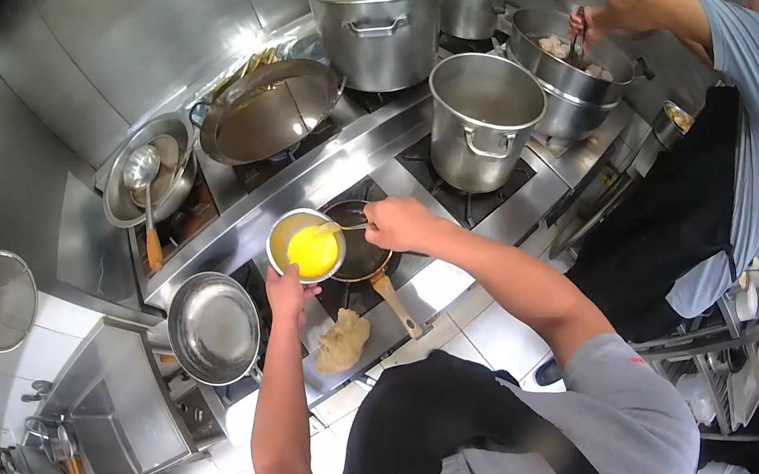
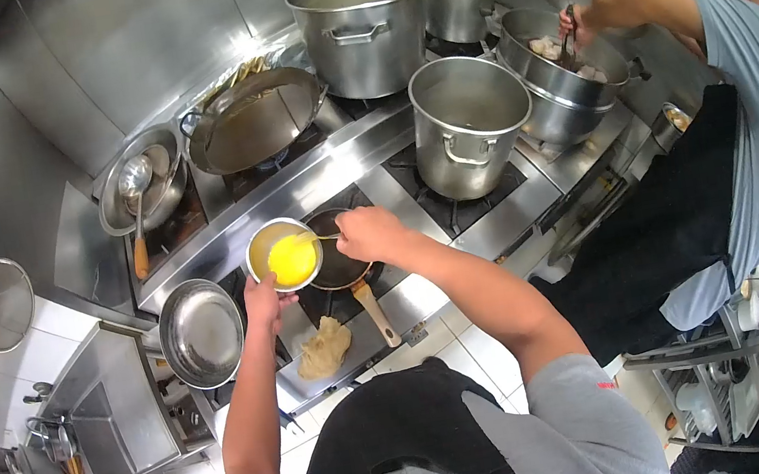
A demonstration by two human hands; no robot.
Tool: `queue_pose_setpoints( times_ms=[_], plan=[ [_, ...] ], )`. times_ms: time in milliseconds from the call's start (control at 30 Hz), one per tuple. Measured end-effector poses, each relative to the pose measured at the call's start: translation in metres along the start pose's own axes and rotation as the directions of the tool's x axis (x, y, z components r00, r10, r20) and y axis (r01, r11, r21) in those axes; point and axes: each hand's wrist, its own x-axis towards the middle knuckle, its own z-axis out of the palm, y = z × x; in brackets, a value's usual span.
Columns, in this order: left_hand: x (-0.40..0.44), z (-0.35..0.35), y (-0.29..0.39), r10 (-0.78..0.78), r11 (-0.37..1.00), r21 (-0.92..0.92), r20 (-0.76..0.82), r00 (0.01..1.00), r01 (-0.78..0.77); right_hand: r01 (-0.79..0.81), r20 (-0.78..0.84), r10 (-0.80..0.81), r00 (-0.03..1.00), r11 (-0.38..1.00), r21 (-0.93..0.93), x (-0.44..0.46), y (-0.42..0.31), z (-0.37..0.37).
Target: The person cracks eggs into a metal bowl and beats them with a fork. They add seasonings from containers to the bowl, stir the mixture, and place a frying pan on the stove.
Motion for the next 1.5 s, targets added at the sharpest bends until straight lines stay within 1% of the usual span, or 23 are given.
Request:
queue_pose_setpoints(
  times_ms=[33, 100, 167, 233, 300, 367, 467, 500, 700, 767, 800, 867, 1000, 1067, 1100, 1167, 1233, 1300, 1333, 1367, 1400, 1467, 1500],
  plan=[
    [0.002, 0.001, 0.003, -0.005, 1.000, 0.001, -0.002, 1.000, 0.005, 0.008, -0.021, -0.008, 1.000, 0.999, -0.037, 0.001, 0.000, 0.000],
    [0.007, 0.000, 0.006, 0.085, 0.991, 0.105, -0.030, 0.996, -0.081, 0.007, -0.035, -0.008, 0.999, 1.000, -0.025, 0.004, 0.001, 0.002],
    [0.015, 0.000, 0.009, 0.097, 0.987, 0.130, -0.053, 0.994, -0.090, 0.005, -0.050, -0.005, 0.999, 1.000, -0.002, 0.007, 0.000, 0.004],
    [0.023, -0.001, 0.012, 0.178, 0.941, 0.300, -0.041, 0.983, -0.158, 0.002, -0.046, -0.001, 0.999, 1.000, 0.013, 0.010, 0.003, 0.009],
    [0.026, -0.002, 0.015, 0.182, 0.933, 0.321, -0.041, 0.982, -0.159, -0.006, -0.043, 0.007, 0.999, 1.000, 0.029, 0.011, 0.002, 0.010],
    [0.026, -0.001, 0.020, 0.093, 0.962, 0.256, 0.015, 0.996, -0.094, -0.018, -0.060, 0.025, 0.998, 0.995, 0.101, 0.010, -0.001, 0.005],
    [0.024, 0.002, 0.017, 0.034, 0.988, 0.150, -0.008, 0.999, -0.032, -0.045, -0.046, 0.053, 0.998, 0.983, 0.177, 0.011, -0.004, 0.002],
    [0.025, 0.002, 0.015, 0.034, 0.988, 0.153, -0.007, 0.999, -0.033, -0.046, -0.047, 0.055, 0.997, 0.983, 0.179, 0.012, -0.004, 0.003],
    [0.025, 0.005, 0.013, 0.062, 0.976, 0.209, -0.014, 0.998, -0.057, -0.016, -0.050, 0.018, 0.999, 0.999, 0.050, 0.015, -0.005, 0.007],
    [0.019, 0.006, 0.016, 0.034, 0.991, 0.132, 0.006, 0.999, -0.035, -0.048, -0.046, 0.056, 0.997, 0.987, 0.153, 0.013, -0.007, 0.007],
    [0.020, 0.004, 0.013, 0.030, 0.991, 0.132, 0.006, 1.000, -0.031, -0.051, -0.042, 0.058, 0.997, 0.987, 0.153, 0.015, -0.007, 0.009],
    [0.022, 0.000, 0.006, -0.023, 1.000, 0.000, 0.038, 0.999, 0.023, -0.142, 0.031, 0.139, 0.990, 0.941, 0.308, 0.021, -0.007, 0.014],
    [0.012, -0.005, 0.004, -0.067, 0.995, -0.077, 0.041, 0.997, 0.070, -0.086, 0.025, 0.083, 0.996, 0.914, 0.396, 0.019, -0.007, 0.031],
    [0.009, -0.012, -0.005, -0.073, 0.988, -0.131, 0.059, 0.996, 0.080, -0.263, 0.131, 0.241, 0.962, 0.682, 0.682, 0.005, -0.017, 0.026],
    [0.007, -0.017, -0.008, -0.079, 0.987, -0.138, 0.053, 0.996, 0.085, -0.267, 0.139, 0.236, 0.962, 0.684, 0.679, -0.004, -0.015, 0.029],
    [0.001, -0.026, -0.013, -0.085, 0.981, -0.170, 0.049, 0.995, 0.092, -0.221, 0.066, 0.334, 0.940, 0.454, 0.863, -0.027, -0.001, 0.033],
    [-0.018, -0.036, -0.006, -0.072, 0.978, -0.193, 0.041, 0.997, 0.079, -0.221, 0.029, 0.394, 0.919, 0.452, 0.864, -0.062, 0.022, 0.046],
    [-0.035, -0.047, 0.000, -0.056, 0.976, -0.210, 0.032, 0.998, 0.061, -0.309, 0.010, 0.486, 0.874, 0.539, 0.784, -0.105, 0.077, 0.097],
    [-0.042, -0.055, 0.000, -0.083, 0.974, -0.211, -0.015, 0.996, 0.078, -0.304, -0.014, 0.491, 0.871, 0.562, 0.769, -0.133, 0.092, 0.116],
    [-0.049, -0.062, 0.002, -0.110, 0.973, -0.213, -0.064, 0.992, 0.094, -0.400, 0.013, 0.534, 0.846, 0.618, 0.677, -0.158, 0.107, 0.139],
    [-0.058, -0.071, 0.005, -0.079, 0.976, -0.205, -0.026, 0.997, 0.072, -0.384, 0.002, 0.454, 0.891, 0.753, 0.535, -0.184, 0.127, 0.171],
    [-0.074, -0.087, 0.007, -0.071, 0.976, -0.210, -0.054, 0.996, 0.058, -0.549, 0.292, 0.466, 0.835, 0.732, 0.404, -0.222, 0.128, 0.210],
    [-0.081, -0.095, 0.008, -0.061, 0.977, -0.210, -0.072, 0.996, 0.044, -0.653, 0.439, 0.488, 0.755, 0.618, 0.437, -0.236, 0.131, 0.247]
  ],
)
